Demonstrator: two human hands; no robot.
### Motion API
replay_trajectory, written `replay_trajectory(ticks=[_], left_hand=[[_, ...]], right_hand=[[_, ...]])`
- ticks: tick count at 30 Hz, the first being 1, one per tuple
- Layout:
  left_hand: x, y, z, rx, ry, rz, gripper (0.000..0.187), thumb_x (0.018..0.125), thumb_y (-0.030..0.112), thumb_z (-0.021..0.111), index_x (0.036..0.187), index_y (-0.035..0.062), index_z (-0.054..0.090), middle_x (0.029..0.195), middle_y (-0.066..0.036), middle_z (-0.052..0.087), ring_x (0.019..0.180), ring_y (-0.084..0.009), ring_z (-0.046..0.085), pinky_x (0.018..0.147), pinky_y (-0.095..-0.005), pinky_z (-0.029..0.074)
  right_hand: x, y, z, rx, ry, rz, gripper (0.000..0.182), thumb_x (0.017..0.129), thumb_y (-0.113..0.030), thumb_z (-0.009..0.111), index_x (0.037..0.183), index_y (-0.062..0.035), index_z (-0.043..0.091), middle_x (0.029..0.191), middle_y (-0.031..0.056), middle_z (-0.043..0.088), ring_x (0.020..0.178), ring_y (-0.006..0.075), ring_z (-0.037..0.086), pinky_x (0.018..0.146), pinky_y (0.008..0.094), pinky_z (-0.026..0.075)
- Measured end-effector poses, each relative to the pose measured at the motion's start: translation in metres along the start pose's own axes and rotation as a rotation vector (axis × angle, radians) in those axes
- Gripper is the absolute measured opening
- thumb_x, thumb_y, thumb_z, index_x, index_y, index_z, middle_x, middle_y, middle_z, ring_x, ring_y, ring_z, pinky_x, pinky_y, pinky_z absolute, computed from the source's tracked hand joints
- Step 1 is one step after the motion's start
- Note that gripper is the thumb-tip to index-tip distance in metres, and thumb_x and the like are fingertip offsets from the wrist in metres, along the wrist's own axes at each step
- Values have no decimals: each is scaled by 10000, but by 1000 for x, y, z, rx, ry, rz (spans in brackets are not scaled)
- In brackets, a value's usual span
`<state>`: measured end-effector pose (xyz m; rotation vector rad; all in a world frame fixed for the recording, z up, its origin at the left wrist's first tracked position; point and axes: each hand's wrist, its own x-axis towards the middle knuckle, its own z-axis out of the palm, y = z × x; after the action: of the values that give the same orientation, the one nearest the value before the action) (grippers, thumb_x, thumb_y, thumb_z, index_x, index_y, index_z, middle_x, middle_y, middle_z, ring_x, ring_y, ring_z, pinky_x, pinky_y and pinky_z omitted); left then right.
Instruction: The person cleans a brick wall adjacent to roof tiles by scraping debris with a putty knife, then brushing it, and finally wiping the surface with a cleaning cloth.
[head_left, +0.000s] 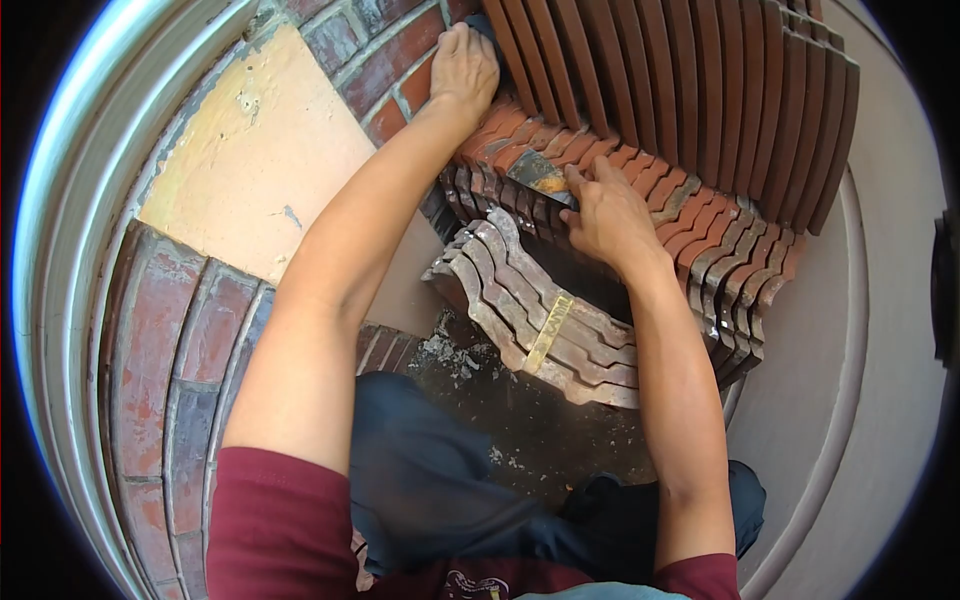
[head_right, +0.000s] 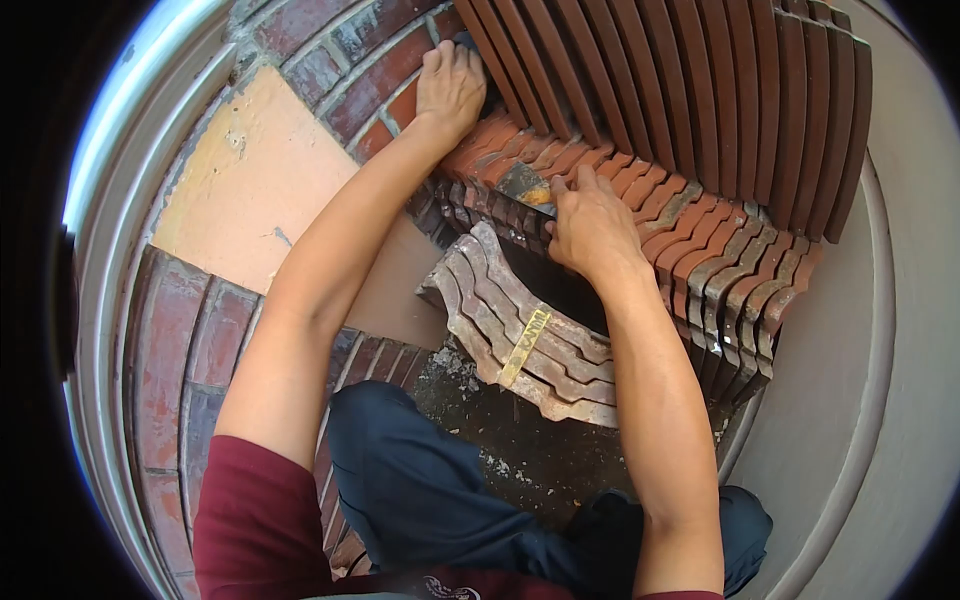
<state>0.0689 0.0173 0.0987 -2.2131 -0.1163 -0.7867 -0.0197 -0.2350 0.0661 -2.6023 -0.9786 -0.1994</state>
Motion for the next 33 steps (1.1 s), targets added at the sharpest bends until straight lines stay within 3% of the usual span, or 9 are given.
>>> replay_trajectory(ticks=[4, 8, 11, 15, 16, 20, 26, 29, 33], left_hand=[[-7, -4, 1, 214, 18, 49, 378, 851, 190, 523, 1173, 4, 592, 1138, -119, 563, 1123, -304, 395, 897, -440, 299], [8, -4, 4, 226, -49, 143, 400, 857, 202, 518, 1198, 7, 591, 1154, -116, 555, 1150, -315, 373, 903, -452, 297], [5, 2, 9, 219, -7, 69, 401, 859, 196, 518, 1199, -2, 592, 1148, -121, 550, 1144, -317, 372, 898, -459, 295], [-18, -7, 4, 182, 40, 94, 450, 866, 183, 518, 1257, -31, 574, 1265, -159, 535, 1288, -355, 319, 934, -500, 287], [-13, -3, 4, 217, -33, 66, 452, 877, 190, 521, 1269, -26, 587, 1331, -162, 526, 1381, -388, 248, 961, -547, 278], [13, -9, -1, 126, -27, 127, 431, 889, 190, 526, 1263, -6, 611, 1358, -157, 534, 1427, -423, 203, 995, -601, 259], [-8, 0, -7, 163, -113, 79, 454, 888, 189, 514, 1271, -43, 589, 1349, -190, 531, 1429, -430, 218, 1033, -627, 230], [-6, -8, 2, 110, -24, 114, 461, 887, 190, 507, 1264, -64, 578, 1341, -205, 528, 1435, -416, 224, 1042, -624, 221], [18, -15, 11, 77, 92, 86, 403, 904, 193, 504, 1266, 49, 607, 1374, -124, 529, 1447, -352, 229, 1061, -613, 205]], right_hand=[[3, -3, -5, 8, -28, 1, 490, 771, -163, 737, 1217, 8, 627, 1139, 211, 555, 1106, 370, 562, 922, 457, 494], [1, -1, -2, 5, 1, -11, 488, 775, -166, 735, 1220, 3, 628, 1146, 211, 556, 1109, 370, 564, 928, 452, 496], [2, -3, -6, 17, -31, 23, 485, 779, -164, 732, 1218, 10, 626, 1148, 209, 558, 1110, 367, 566, 934, 452, 494], [6, -1, -4, 24, -47, 15, 477, 784, -164, 729, 1213, 20, 626, 1139, 203, 566, 1106, 363, 570, 932, 453, 495], [6, -1, -4, 31, -47, 3, 474, 786, -165, 728, 1211, 21, 627, 1136, 202, 568, 1106, 362, 571, 931, 453, 495], [6, 2, -1, 39, -14, -22, 462, 791, -167, 722, 1205, 17, 633, 1129, 202, 576, 1100, 361, 575, 925, 453, 498], [3, -1, -3, 24, -15, 1, 456, 793, -155, 712, 1204, 25, 632, 1140, 209, 575, 1104, 363, 570, 916, 457, 501], [4, -1, 0, 20, -12, 2, 459, 794, -157, 711, 1206, 29, 630, 1142, 212, 574, 1108, 364, 567, 915, 457, 502], [3, 1, 3, 27, -7, -17, 468, 800, -162, 708, 1217, 31, 622, 1142, 216, 576, 1106, 371, 567, 924, 459, 498]])
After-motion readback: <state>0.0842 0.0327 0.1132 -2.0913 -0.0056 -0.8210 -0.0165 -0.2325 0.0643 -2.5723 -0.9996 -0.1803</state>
